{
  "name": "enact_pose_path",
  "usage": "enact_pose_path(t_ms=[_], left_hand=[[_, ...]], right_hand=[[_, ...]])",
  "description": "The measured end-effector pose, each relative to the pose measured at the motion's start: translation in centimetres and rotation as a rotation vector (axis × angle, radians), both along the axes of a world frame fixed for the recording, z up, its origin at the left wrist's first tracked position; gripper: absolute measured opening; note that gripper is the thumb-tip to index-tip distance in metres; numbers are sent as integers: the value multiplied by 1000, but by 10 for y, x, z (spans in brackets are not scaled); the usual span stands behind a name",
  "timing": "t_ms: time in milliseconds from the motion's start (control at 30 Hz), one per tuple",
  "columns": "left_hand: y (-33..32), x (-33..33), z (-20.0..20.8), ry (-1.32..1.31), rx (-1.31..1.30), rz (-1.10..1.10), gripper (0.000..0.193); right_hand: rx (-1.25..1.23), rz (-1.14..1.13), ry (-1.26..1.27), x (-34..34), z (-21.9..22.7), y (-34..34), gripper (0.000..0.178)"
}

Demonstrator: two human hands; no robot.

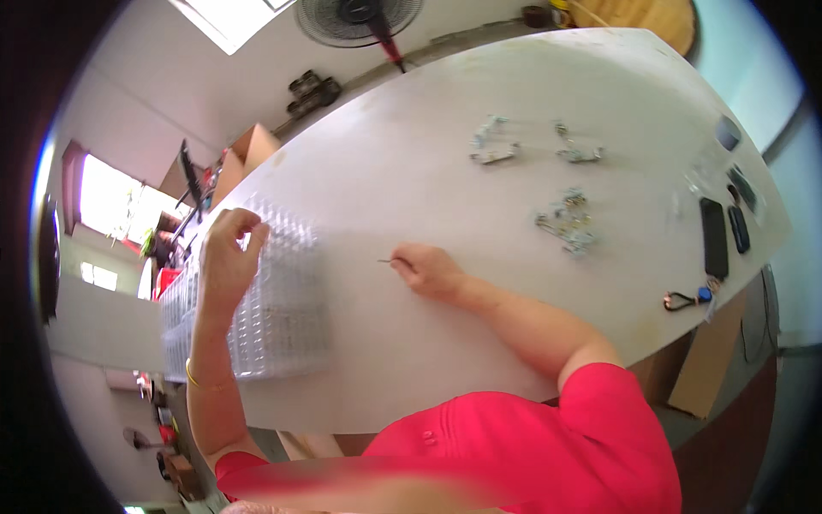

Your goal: Assembling small metal components by manually joining brackets and pins at a workstation.

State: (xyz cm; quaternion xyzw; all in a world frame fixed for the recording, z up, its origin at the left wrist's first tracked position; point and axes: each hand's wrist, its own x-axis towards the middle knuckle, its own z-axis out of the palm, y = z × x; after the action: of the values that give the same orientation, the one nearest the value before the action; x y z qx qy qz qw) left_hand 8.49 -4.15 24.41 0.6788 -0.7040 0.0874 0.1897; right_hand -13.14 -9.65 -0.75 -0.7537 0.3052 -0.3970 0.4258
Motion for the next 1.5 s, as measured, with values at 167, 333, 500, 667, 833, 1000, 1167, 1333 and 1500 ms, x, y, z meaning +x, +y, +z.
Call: enact_pose_path(t_ms=[167,333,500,667,833,1000,1167,1333,1500], left_hand=[[-24,-127,-37,127,135,-337,13],[-101,-186,-114,142,224,-391,13],[-161,-225,-172,45,162,-460,21],[-192,-248,-209,-129,290,-326,29],[-195,-245,-206,-12,305,-330,31],[-185,-221,-197,210,410,-244,37],[-151,-224,-187,-175,193,-414,34],[-118,-273,-189,259,523,-523,36],[-118,-279,-206,261,563,-494,37]], right_hand=[[-20,10,-25,-6,-2,5,11],[-149,-2,-62,2,-15,10,10],[6,131,7,3,8,19,19],[402,362,-305,-18,25,18,34],[279,171,29,-7,16,14,30],[124,171,111,4,7,12,24],[-37,99,30,16,-14,15,18],[79,359,-76,20,-45,-1,27],[-38,248,-83,20,-30,4,31]])
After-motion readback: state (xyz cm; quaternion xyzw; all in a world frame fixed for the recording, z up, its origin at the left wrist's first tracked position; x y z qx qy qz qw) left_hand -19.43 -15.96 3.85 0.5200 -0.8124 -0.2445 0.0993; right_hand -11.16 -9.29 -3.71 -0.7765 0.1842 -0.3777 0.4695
